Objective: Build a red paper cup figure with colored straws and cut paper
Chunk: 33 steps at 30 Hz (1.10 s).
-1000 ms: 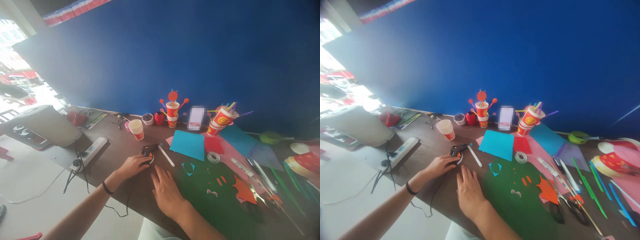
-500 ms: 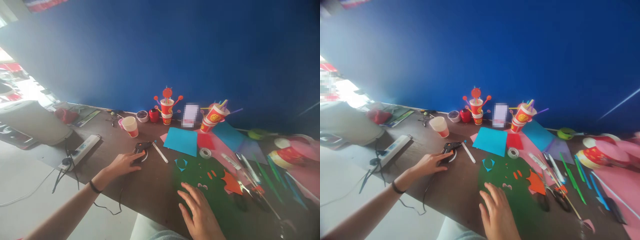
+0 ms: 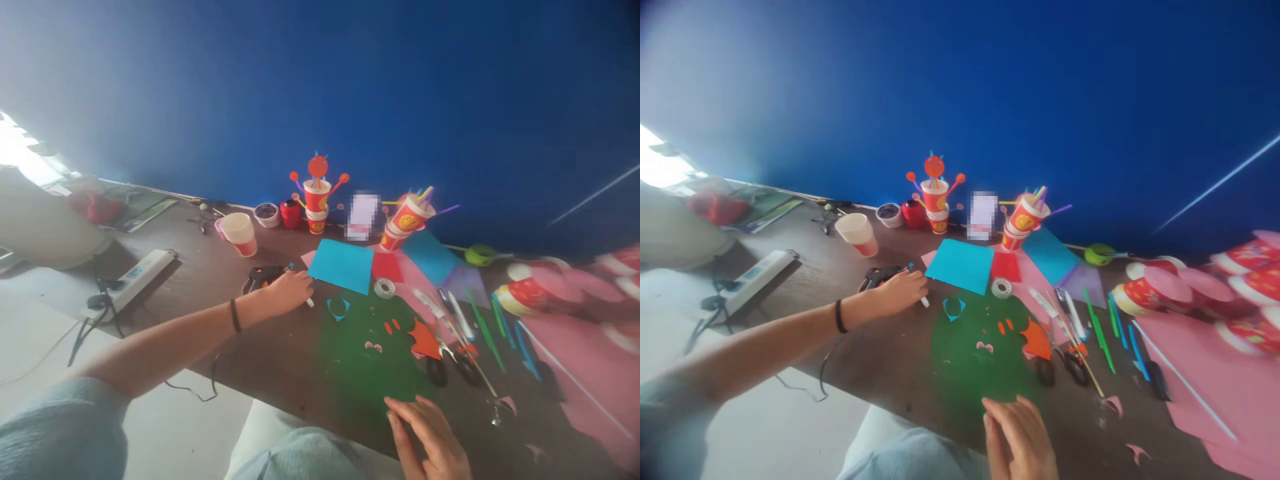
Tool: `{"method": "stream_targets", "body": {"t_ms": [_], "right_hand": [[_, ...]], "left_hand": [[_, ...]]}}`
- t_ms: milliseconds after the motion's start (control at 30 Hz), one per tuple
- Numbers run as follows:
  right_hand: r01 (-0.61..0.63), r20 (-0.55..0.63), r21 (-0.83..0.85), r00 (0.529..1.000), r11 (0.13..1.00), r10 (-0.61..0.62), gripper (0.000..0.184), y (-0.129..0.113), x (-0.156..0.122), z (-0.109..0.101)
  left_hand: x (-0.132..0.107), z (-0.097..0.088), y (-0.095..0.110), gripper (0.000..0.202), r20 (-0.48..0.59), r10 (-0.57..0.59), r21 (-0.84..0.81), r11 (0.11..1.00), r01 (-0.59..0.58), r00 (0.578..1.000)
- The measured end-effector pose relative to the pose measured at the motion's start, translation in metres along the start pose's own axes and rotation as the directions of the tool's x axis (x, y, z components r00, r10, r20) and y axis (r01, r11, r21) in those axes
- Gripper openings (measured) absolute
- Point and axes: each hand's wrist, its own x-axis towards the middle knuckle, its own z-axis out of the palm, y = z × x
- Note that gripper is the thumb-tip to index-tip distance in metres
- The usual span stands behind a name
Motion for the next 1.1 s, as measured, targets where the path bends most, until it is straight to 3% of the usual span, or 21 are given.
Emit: {"method": "stream_targets", "body": {"t_ms": [67,133,167,233,300,333,400,467,600,733,800,967,1033,1100], "right_hand": [[-0.109,-0.029,0.045,0.993,0.993,0.110,0.017,0.001,-0.007,-0.004],[-0.257,-0.056,0.131,0.962,0.957,0.266,0.020,-0.001,-0.009,-0.005],[-0.318,-0.054,0.190,0.941,0.929,0.334,0.026,-0.003,-0.006,-0.005],[-0.381,-0.005,0.305,0.916,0.873,0.402,0.044,-0.009,0.003,-0.003],[-0.366,0.092,0.369,0.929,0.854,0.358,0.054,-0.014,0.014,0.000],[-0.361,0.142,0.376,0.933,0.853,0.332,0.052,-0.016,0.019,0.002],[-0.383,0.204,0.385,0.923,0.839,0.328,0.042,-0.014,0.024,0.007],[-0.461,0.225,0.418,0.887,0.783,0.402,0.037,-0.008,0.024,0.010],[-0.582,0.214,0.562,0.789,0.588,0.576,0.044,0.011,0.024,0.009],[-0.532,0.294,0.621,0.839,0.575,0.459,0.037,0.018,0.036,0.001],[-0.549,0.276,0.640,0.817,0.538,0.507,0.036,0.016,0.043,0.001],[-0.528,0.098,0.795,0.597,0.298,0.797,0.041,0.005,0.063,0.011],[-0.492,0.042,0.816,0.575,0.304,0.817,0.039,0.007,0.077,0.003],[-0.447,-0.053,0.799,0.614,0.402,0.788,0.038,0.016,0.093,-0.020]], "left_hand": [[-0.004,-0.016,0.008,0.018,-0.026,0.053,-0.041,0.998,-0.054,0.998],[-0.011,-0.036,0.030,0.024,-0.145,0.145,-0.224,0.959,-0.175,0.979],[-0.015,-0.046,0.047,0.024,-0.192,0.138,-0.326,0.925,-0.196,0.972],[-0.019,-0.059,0.084,0.025,-0.221,0.150,-0.557,0.792,-0.251,0.964],[-0.020,-0.060,0.119,0.026,-0.219,0.184,-0.750,0.597,-0.286,0.958],[-0.019,-0.055,0.132,0.025,-0.243,0.183,-0.812,0.499,-0.303,0.953],[-0.018,-0.040,0.150,0.026,-0.206,0.095,-0.905,0.359,-0.226,0.974],[-0.017,-0.023,0.155,0.029,-0.126,0.011,-0.941,0.315,-0.123,0.992],[-0.013,-0.007,0.153,0.028,0.020,0.041,-0.927,0.376,0.003,0.999],[-0.003,-0.015,0.159,0.027,0.007,0.030,-0.905,0.426,-0.007,1.000],[0.002,-0.021,0.163,0.026,0.003,0.019,-0.900,0.437,-0.005,1.000],[0.021,-0.036,0.161,0.028,-0.022,0.026,-0.946,0.322,-0.029,0.999],[0.027,-0.040,0.153,0.029,-0.011,0.071,-0.964,0.264,-0.030,0.997],[0.028,-0.041,0.140,0.028,0.028,0.100,-0.972,0.233,0.004,0.995]]}}
